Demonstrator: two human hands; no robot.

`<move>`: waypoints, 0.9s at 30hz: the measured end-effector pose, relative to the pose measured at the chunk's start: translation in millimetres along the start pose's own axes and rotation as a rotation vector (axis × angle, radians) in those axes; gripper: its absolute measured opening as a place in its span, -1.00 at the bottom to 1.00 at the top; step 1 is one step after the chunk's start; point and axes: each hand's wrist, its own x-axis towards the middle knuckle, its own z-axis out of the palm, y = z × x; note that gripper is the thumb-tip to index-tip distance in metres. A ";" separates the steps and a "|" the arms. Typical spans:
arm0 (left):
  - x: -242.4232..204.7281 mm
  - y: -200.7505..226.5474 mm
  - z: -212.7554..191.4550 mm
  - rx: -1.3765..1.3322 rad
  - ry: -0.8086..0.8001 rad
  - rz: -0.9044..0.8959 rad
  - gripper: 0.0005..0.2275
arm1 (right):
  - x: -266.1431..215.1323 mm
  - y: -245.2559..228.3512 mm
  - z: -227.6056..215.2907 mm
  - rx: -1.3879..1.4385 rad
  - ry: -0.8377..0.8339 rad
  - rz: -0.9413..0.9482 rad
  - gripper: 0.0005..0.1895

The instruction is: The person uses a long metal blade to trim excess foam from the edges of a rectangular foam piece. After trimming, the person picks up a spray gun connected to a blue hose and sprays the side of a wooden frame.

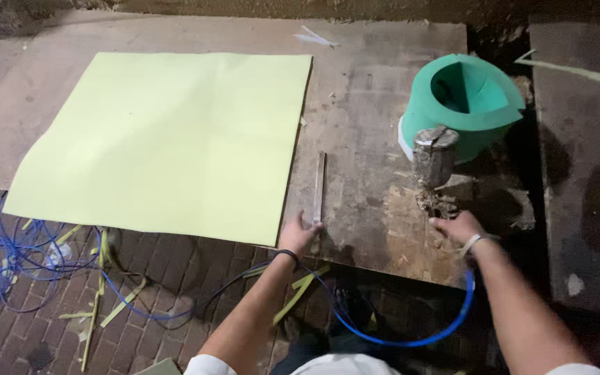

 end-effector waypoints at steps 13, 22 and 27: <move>-46.9 204.8 -109.9 0.091 -0.559 0.687 0.12 | -181.4 -79.8 47.5 0.329 -0.445 -0.165 -0.60; -72.0 212.6 -148.9 0.186 -0.463 0.637 0.04 | -230.5 -150.3 39.6 0.158 -0.336 -0.446 -0.54; -74.9 201.4 -155.3 0.263 -0.376 0.731 0.01 | -239.2 -155.7 46.2 0.034 -0.362 -0.325 -0.56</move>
